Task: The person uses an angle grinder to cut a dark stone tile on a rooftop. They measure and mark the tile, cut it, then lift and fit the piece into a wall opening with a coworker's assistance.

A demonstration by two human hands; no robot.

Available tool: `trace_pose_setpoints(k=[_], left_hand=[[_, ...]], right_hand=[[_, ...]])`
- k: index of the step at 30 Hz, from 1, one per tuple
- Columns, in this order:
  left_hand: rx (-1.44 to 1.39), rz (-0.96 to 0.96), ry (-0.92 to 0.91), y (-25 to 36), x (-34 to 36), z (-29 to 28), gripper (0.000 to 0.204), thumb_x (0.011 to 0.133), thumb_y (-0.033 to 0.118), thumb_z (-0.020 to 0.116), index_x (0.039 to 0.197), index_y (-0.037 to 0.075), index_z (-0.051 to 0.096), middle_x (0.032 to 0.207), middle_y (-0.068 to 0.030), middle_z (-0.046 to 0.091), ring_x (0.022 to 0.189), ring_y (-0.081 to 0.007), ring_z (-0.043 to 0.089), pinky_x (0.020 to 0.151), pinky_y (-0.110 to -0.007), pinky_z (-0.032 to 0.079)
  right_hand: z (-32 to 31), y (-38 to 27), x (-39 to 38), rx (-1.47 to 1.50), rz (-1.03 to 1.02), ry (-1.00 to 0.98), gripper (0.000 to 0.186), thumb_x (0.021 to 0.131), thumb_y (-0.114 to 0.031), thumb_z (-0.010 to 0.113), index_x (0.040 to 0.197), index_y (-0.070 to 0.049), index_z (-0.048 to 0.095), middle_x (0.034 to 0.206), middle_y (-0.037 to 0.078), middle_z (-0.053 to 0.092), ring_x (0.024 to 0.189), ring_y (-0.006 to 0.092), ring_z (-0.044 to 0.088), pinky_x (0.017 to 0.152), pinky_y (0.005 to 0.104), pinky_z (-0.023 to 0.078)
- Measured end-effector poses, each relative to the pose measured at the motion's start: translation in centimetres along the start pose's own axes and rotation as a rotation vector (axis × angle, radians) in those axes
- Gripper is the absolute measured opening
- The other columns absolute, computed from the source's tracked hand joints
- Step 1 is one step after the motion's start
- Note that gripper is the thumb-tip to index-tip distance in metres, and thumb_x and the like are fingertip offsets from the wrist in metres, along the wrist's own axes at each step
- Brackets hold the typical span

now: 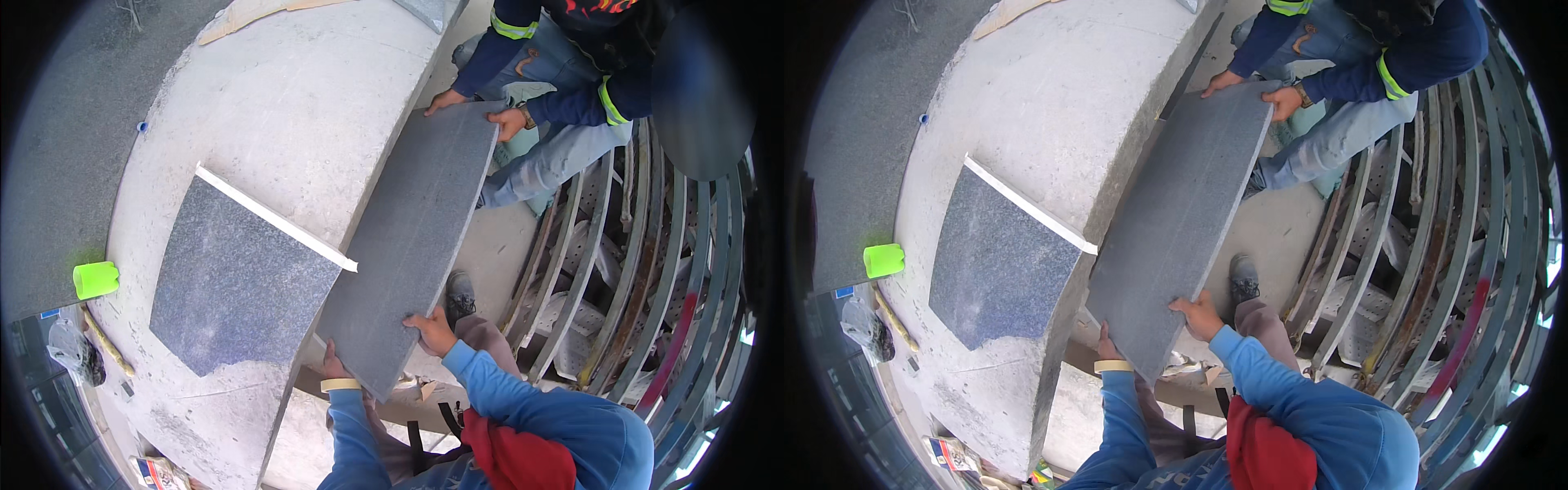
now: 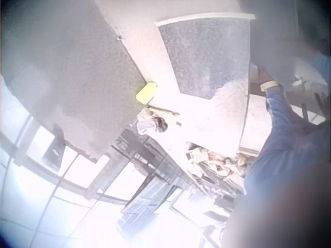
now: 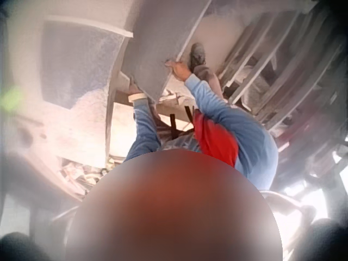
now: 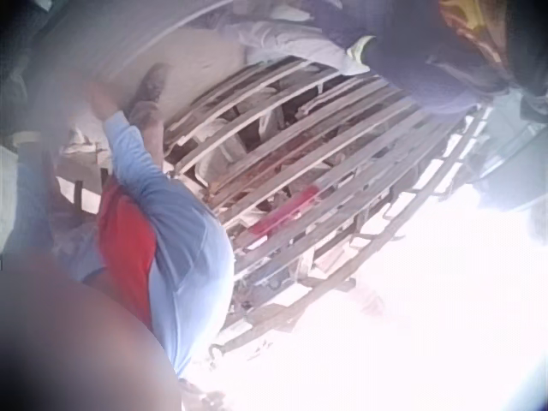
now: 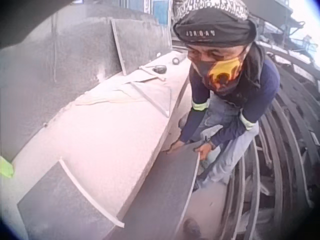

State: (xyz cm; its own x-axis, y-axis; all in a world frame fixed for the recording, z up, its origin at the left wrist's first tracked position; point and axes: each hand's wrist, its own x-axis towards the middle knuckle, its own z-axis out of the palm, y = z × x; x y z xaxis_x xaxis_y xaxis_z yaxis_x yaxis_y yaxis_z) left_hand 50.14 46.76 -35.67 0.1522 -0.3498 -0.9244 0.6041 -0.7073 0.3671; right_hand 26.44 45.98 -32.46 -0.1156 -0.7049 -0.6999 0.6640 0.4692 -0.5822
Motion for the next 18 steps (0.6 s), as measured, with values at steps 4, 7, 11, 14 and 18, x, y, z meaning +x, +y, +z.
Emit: trace_pose_setpoints(k=[4,7,11,14,18], left_hand=[[-0.036,-0.115,-0.124,-4.3,-6.9,3.4,0.065,0.099,0.045,0.062,0.145,0.002,0.049,0.136,-0.0183,0.061,0.120,-0.0369,0.062,0.107,-0.050,0.048],[-0.159,-0.195,-0.238,-7.0,-13.9,4.6,0.063,0.099,0.042,0.061,0.146,0.002,0.048,0.138,-0.0183,0.060,0.123,-0.0378,0.060,0.107,-0.054,0.047],[-0.163,-0.312,-0.212,-5.1,-24.0,7.7,0.048,0.101,0.033,0.061,0.139,0.004,0.055,0.130,-0.0159,0.066,0.116,-0.0358,0.065,0.104,-0.055,0.051],[-0.072,-0.171,-0.130,-3.4,-30.5,9.7,0.045,0.102,0.031,0.060,0.137,0.004,0.056,0.128,-0.0161,0.067,0.114,-0.0357,0.067,0.101,-0.056,0.052],[-0.155,-0.160,-0.198,-2.5,-33.5,10.0,0.044,0.102,0.027,0.060,0.137,0.002,0.055,0.128,-0.0178,0.067,0.113,-0.0357,0.067,0.100,-0.054,0.054]], right_hand=[[-2.0,-10.3,-8.7,-0.345,-0.036,0.096,0.036,0.091,-0.015,0.073,0.120,0.004,0.063,0.108,0.010,0.068,0.093,0.0181,0.064,0.085,0.0358,0.053],[-2.5,-18.1,-15.6,-0.540,-0.144,0.012,0.037,0.094,-0.021,0.073,0.119,0.005,0.064,0.109,0.009,0.067,0.094,0.0160,0.062,0.084,0.0347,0.053],[-2.5,-26.1,-19.9,-0.419,-0.205,-0.114,0.065,0.102,-0.050,0.059,0.133,0.007,0.058,0.124,0.014,0.067,0.110,0.0204,0.063,0.096,0.0377,0.050],[-0.3,-29.4,-19.9,0.039,-0.282,-0.019,0.090,0.101,-0.070,0.042,0.145,0.008,0.048,0.143,0.019,0.058,0.123,0.0308,0.060,0.107,0.0428,0.045],[5.0,-31.7,-17.8,0.290,-0.248,0.123,0.091,0.100,-0.071,0.042,0.146,0.008,0.046,0.144,0.019,0.057,0.124,0.0319,0.060,0.107,0.0436,0.045]])
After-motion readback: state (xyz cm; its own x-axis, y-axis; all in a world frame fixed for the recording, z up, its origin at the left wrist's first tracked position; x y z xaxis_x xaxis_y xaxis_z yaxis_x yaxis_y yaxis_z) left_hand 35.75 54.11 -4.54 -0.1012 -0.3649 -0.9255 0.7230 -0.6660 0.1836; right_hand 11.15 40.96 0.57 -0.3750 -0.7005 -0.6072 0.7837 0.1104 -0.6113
